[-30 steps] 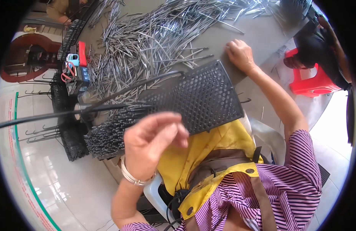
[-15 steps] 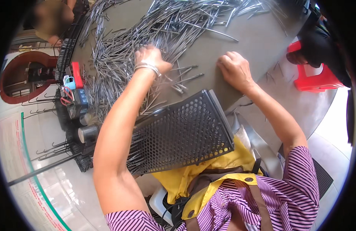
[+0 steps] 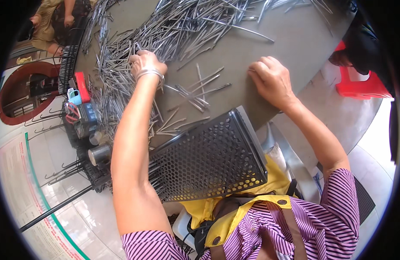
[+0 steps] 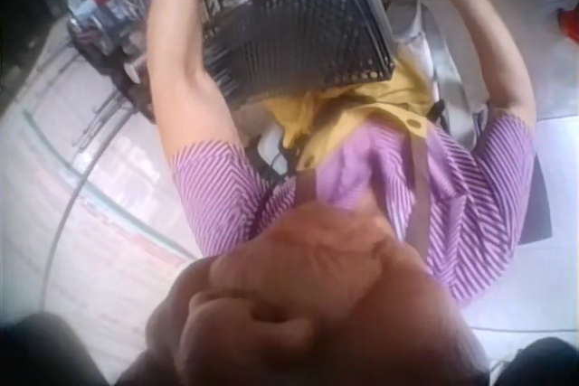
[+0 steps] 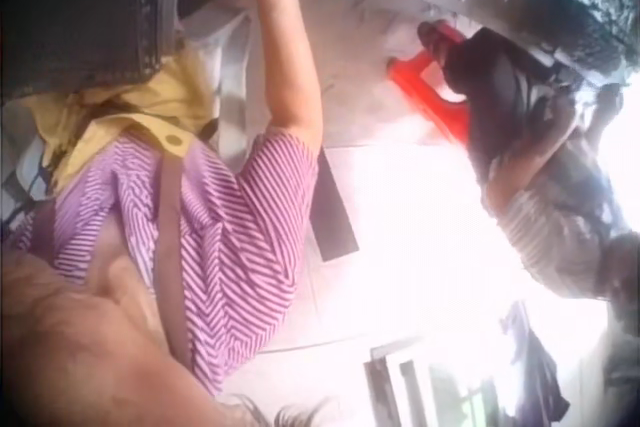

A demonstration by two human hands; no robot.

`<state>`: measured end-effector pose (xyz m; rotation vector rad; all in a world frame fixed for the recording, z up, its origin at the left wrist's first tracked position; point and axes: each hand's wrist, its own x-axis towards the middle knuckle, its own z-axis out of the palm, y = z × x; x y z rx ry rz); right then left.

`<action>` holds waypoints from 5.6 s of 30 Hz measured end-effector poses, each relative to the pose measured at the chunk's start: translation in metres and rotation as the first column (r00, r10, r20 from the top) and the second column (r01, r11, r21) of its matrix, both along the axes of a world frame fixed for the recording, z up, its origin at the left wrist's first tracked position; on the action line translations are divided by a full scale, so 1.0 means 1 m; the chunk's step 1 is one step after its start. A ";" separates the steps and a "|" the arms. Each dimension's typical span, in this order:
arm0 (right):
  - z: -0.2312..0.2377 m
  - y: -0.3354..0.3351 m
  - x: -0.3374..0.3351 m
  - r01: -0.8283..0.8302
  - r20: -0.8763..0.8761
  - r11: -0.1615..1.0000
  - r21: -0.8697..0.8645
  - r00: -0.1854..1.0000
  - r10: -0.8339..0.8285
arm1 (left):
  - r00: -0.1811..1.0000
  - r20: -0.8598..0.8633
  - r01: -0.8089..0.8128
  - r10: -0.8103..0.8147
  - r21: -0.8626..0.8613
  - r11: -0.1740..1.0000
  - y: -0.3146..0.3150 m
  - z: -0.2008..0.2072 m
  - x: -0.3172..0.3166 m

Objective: The recorder is picking up thin metal pins from a pile and inserting them individually into a grid-like production rack.

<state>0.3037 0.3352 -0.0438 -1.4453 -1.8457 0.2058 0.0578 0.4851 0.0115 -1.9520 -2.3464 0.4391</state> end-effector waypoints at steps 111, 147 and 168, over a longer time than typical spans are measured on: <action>0.078 -0.214 -0.177 -0.809 -0.920 0.449 -0.379 0.380 -0.093 | -0.761 0.582 0.073 0.287 -0.363 0.929 -0.469 0.003 -0.057; 0.095 -0.123 -0.225 -0.308 -0.606 0.931 0.193 0.709 0.360 | -0.843 0.520 -0.195 0.142 -0.539 0.820 -0.485 0.007 -0.069; 0.094 -0.222 -0.195 -0.571 -0.347 0.411 -0.710 0.792 0.501 | -0.821 0.554 -0.225 0.137 -0.536 0.813 -0.485 -0.004 -0.081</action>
